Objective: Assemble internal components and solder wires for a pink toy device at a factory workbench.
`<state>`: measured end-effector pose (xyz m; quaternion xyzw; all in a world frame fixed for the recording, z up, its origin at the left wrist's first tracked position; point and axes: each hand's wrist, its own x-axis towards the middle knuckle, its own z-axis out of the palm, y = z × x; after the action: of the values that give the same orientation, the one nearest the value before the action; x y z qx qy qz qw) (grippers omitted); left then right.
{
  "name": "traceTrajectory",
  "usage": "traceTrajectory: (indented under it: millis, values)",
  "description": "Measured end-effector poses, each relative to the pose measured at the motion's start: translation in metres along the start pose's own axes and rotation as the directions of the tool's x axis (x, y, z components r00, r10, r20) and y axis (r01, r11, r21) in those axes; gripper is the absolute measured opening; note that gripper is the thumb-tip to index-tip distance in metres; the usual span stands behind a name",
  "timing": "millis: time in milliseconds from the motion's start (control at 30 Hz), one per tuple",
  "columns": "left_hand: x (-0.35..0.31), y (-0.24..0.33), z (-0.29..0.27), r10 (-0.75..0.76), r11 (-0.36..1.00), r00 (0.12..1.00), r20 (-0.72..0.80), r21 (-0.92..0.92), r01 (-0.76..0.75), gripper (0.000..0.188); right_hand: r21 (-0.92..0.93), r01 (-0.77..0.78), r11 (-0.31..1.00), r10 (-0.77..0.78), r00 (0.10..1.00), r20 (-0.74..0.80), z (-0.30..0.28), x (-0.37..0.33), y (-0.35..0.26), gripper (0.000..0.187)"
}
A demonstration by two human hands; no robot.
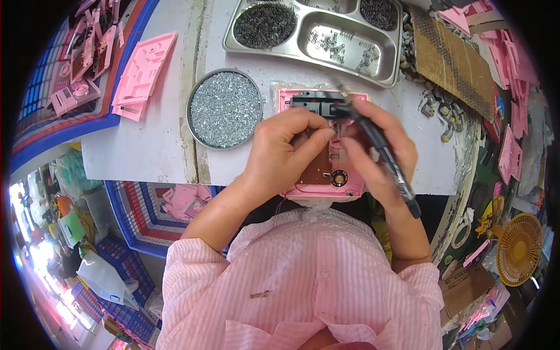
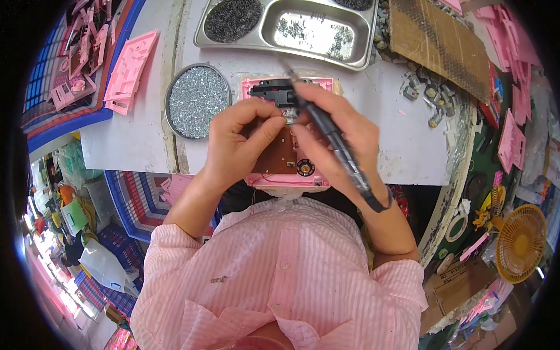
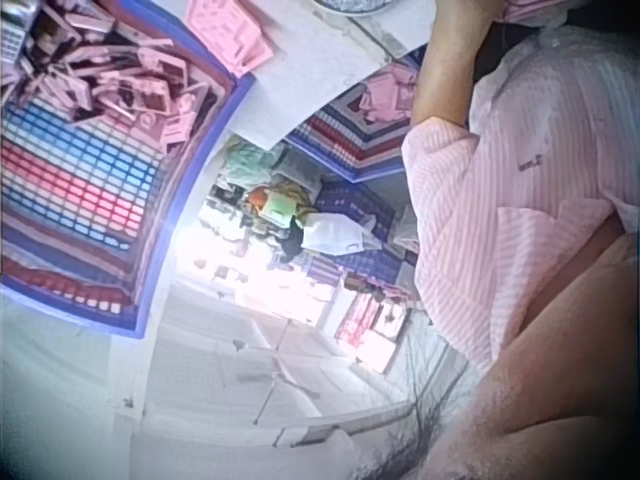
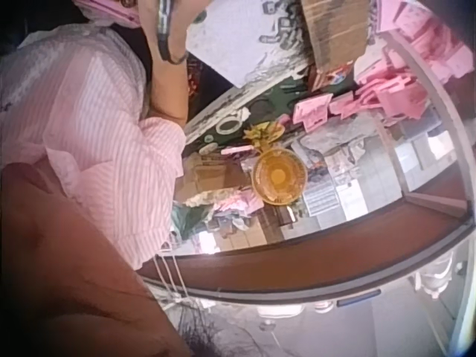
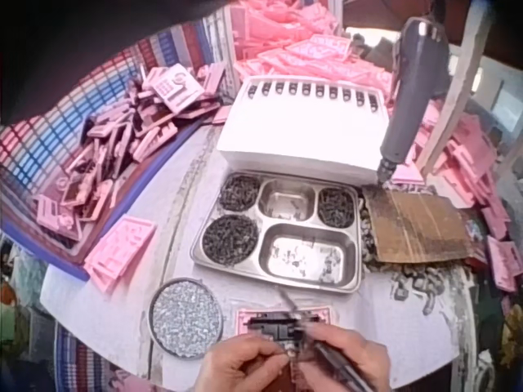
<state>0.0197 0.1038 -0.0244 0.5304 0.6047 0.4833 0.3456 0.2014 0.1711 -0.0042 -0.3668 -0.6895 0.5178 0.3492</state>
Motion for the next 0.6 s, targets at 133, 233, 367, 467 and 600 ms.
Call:
traceTrajectory:
  millis: [133, 233, 367, 467, 600]
  values:
    - [0.007, 0.009, -0.002, -0.024, 0.981, 0.999, 0.037, 0.192, 0.017, 0.008, -0.164, 0.242, 0.956, -0.251, 0.968, -0.034, -0.044, -0.012, 0.009, 0.045]
    - [0.008, 0.001, 0.004, 0.032, 0.965, 0.999, 0.015, 0.261, -0.034, 0.009, -0.124, 0.193, 0.973, -0.204, 0.975, -0.085, -0.053, -0.027, 0.005, 0.037]
    - [0.008, -0.001, 0.005, 0.026, 0.969, 0.999, -0.025, 0.245, -0.019, 0.009, -0.062, 0.202, 0.978, -0.204, 0.978, -0.043, -0.054, -0.037, 0.014, 0.03]
    - [0.008, -0.004, 0.007, 0.027, 0.971, 0.998, -0.057, 0.239, -0.013, 0.009, -0.111, 0.325, 0.939, -0.327, 0.945, 0.004, -0.05, -0.032, 0.025, 0.03]
    - [0.009, -0.004, 0.006, 0.043, 0.965, 0.997, -0.06, 0.26, -0.026, 0.01, -0.157, 0.333, 0.93, -0.323, 0.942, 0.088, -0.049, -0.026, 0.019, 0.03]
